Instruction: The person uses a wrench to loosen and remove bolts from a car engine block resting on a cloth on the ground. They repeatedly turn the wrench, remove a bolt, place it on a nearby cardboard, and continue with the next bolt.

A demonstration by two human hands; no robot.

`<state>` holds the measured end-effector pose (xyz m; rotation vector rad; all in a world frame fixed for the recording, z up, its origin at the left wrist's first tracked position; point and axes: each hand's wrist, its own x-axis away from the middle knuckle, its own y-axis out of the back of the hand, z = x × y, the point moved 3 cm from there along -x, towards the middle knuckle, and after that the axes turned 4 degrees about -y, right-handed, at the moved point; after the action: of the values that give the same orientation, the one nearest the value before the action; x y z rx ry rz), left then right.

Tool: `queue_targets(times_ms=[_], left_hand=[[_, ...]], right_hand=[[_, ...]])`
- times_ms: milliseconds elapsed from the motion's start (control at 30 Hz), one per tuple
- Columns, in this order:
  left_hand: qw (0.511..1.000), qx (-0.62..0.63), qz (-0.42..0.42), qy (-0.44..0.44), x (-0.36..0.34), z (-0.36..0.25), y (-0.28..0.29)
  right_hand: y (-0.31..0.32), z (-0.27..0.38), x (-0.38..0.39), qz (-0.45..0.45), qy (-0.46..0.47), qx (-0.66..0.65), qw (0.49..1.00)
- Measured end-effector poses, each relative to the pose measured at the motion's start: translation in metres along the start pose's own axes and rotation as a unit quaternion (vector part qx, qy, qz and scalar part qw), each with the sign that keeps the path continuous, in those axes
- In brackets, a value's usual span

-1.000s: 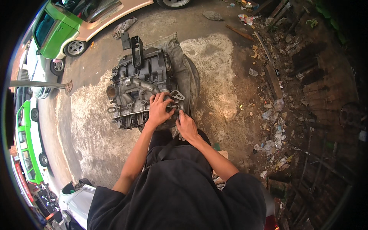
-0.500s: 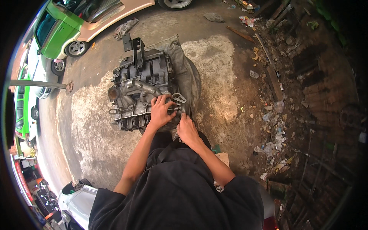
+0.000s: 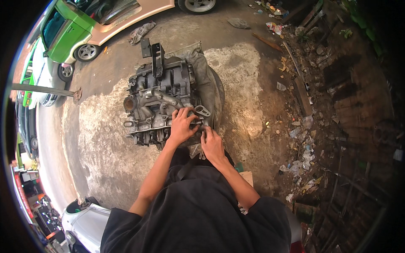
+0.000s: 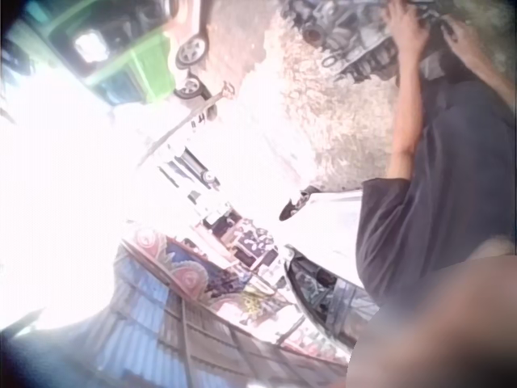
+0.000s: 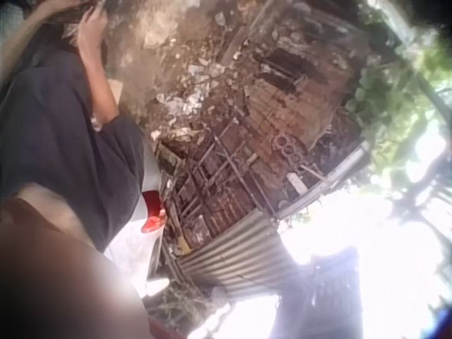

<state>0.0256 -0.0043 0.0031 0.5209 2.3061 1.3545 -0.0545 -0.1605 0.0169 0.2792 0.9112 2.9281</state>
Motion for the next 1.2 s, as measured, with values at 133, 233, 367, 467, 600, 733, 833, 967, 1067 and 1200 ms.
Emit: queue_targets(times_ms=[133,233,367,467,600,733,833,967,1067,1200], left_hand=[[1.000,0.002,-0.002,0.001,-0.001,-0.001,0.000],[1.000,0.000,0.004,0.003,-0.001,0.000,0.000],[1.000,0.003,0.014,0.008,-0.001,-0.001,0.002],[1.000,0.000,0.012,0.011,-0.001,-0.001,0.003],[1.000,-0.004,0.012,0.011,-0.001,-0.003,0.002],[1.000,0.005,0.006,0.010,-0.002,-0.003,0.004],[1.000,0.008,0.011,0.012,-0.002,-0.003,0.003],[1.000,0.003,0.010,0.011,-0.002,-0.003,0.004],[1.000,0.006,0.006,0.006,-0.002,-0.003,0.004],[1.000,0.009,-0.003,0.004,-0.002,-0.003,0.003]], right_hand=[[0.010,0.009,-0.016,-0.061,0.075,0.012,0.995],[0.012,0.017,-0.051,-0.081,0.091,0.052,0.991],[0.010,0.029,-0.103,-0.063,0.066,0.104,0.990],[0.002,0.033,-0.121,-0.028,0.033,0.120,0.992],[0.004,0.020,-0.115,0.011,-0.037,0.107,0.994],[0.010,0.004,-0.087,-0.004,-0.071,0.045,0.996],[0.013,-0.002,-0.065,-0.004,-0.061,0.007,0.998],[0.012,-0.008,-0.036,-0.009,-0.044,-0.125,0.991],[0.008,-0.018,-0.031,-0.080,-0.092,-0.193,0.974],[0.008,-0.025,-0.034,-0.108,-0.105,-0.232,0.961]])
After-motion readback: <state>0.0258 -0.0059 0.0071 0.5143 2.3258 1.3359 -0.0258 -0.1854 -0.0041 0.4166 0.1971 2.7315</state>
